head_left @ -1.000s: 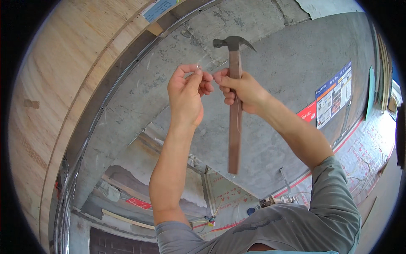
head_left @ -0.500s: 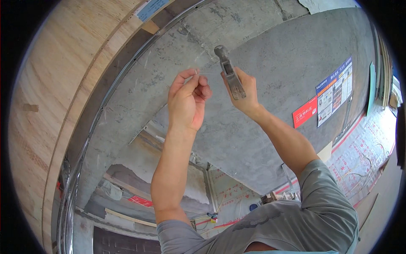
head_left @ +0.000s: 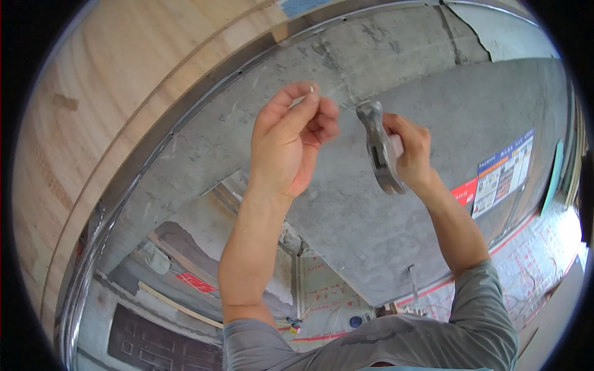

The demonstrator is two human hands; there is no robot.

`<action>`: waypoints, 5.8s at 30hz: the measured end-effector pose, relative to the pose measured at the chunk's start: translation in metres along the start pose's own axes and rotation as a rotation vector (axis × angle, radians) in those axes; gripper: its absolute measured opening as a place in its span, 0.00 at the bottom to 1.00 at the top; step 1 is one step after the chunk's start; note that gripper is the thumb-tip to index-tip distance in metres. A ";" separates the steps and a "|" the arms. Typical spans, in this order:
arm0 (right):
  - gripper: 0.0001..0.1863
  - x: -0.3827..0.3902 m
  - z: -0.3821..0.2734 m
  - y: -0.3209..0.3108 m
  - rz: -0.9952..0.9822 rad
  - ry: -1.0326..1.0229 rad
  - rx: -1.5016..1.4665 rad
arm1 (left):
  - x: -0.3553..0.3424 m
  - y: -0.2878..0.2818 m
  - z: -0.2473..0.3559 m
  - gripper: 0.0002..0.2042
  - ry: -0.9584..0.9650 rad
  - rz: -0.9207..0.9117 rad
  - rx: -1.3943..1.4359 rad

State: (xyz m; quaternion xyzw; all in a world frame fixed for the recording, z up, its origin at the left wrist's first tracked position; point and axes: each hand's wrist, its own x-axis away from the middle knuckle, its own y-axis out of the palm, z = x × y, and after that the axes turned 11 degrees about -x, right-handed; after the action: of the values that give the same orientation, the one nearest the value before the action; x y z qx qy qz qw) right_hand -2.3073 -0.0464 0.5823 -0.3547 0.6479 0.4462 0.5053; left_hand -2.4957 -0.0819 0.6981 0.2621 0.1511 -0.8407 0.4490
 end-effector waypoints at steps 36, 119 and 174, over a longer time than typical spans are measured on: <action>0.24 -0.054 -0.028 -0.049 -0.328 -0.067 0.167 | -0.029 -0.015 0.068 0.03 0.126 0.186 -0.011; 0.20 -0.093 -0.040 0.012 -0.609 -0.105 0.142 | -0.025 -0.009 0.083 0.08 -0.004 0.405 -0.392; 0.28 -0.150 -0.011 0.011 -0.635 -0.579 0.410 | -0.030 -0.009 0.086 0.05 -0.136 0.427 -0.219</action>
State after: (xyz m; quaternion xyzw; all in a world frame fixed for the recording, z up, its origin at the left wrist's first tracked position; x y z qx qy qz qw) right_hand -2.2854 -0.0515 0.7314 -0.2891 0.4146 0.2130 0.8362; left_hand -2.5158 -0.0988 0.7861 0.1806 0.1521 -0.7210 0.6515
